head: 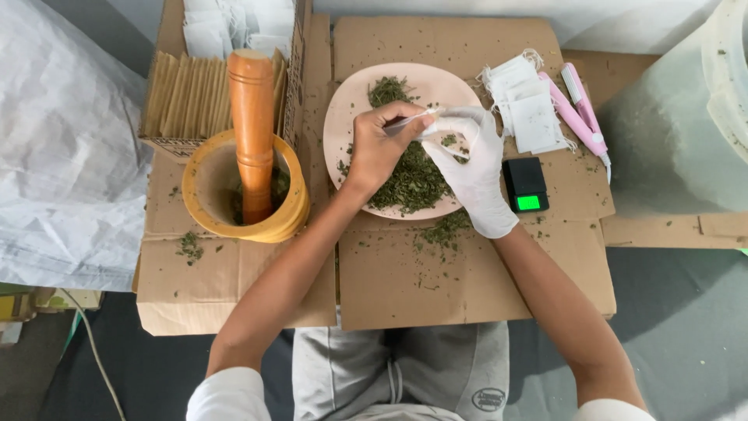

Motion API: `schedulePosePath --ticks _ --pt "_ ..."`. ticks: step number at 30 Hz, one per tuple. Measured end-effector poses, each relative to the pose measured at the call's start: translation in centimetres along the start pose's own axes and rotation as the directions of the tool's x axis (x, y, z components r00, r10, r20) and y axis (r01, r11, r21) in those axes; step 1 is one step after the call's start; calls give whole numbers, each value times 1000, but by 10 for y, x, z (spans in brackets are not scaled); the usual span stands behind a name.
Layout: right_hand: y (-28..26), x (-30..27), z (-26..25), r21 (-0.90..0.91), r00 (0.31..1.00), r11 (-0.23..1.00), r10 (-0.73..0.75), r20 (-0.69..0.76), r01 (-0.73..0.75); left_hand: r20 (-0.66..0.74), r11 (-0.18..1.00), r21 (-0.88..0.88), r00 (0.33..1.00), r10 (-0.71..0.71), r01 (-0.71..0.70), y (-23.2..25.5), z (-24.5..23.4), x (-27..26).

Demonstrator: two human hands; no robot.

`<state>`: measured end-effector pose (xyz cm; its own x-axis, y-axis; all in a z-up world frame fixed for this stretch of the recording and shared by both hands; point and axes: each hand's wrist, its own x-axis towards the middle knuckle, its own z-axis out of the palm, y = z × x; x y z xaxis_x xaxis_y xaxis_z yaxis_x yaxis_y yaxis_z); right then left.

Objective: The person fills small white bags with dried green leaves using a spoon, weighs each bag on a digital scale, and organizes them in a container.

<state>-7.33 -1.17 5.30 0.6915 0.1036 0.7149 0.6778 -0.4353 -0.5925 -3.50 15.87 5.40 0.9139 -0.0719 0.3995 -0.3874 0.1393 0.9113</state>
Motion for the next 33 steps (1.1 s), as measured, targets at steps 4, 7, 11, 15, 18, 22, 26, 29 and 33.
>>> schedulePosePath --ticks 4,7,11,15,18,22,26,29,33 --pt "17 -4 6 -4 998 1000 30 -57 -30 38 999 0 998 48 -48 -1 8 3" --pt "7 -3 3 46 994 996 80 -78 -77 76 997 2 994 82 -82 -7 6 3" --pt "4 2 0 110 984 985 143 -104 -131 148 988 -4 977 153 -154 -12 -5 9" --pt "18 -6 0 141 990 984 123 -66 -112 180 989 54 976 126 -137 -12 -11 -9" --pt "26 -6 1 118 990 985 130 -46 -124 187 987 89 976 116 -134 -13 -17 -8" --pt "24 -12 7 186 983 965 182 29 -184 146 974 163 981 131 -154 1 -18 -10" --pt "26 -11 2 151 984 975 153 87 -165 133 964 189 978 161 -185 -1 -15 -16" --pt "22 -7 9 127 984 983 115 139 -133 142 951 205 969 204 -230 -2 -14 -10" --pt "24 -17 12 91 976 989 94 198 -114 112 948 216 971 213 -233 15 -15 -11"
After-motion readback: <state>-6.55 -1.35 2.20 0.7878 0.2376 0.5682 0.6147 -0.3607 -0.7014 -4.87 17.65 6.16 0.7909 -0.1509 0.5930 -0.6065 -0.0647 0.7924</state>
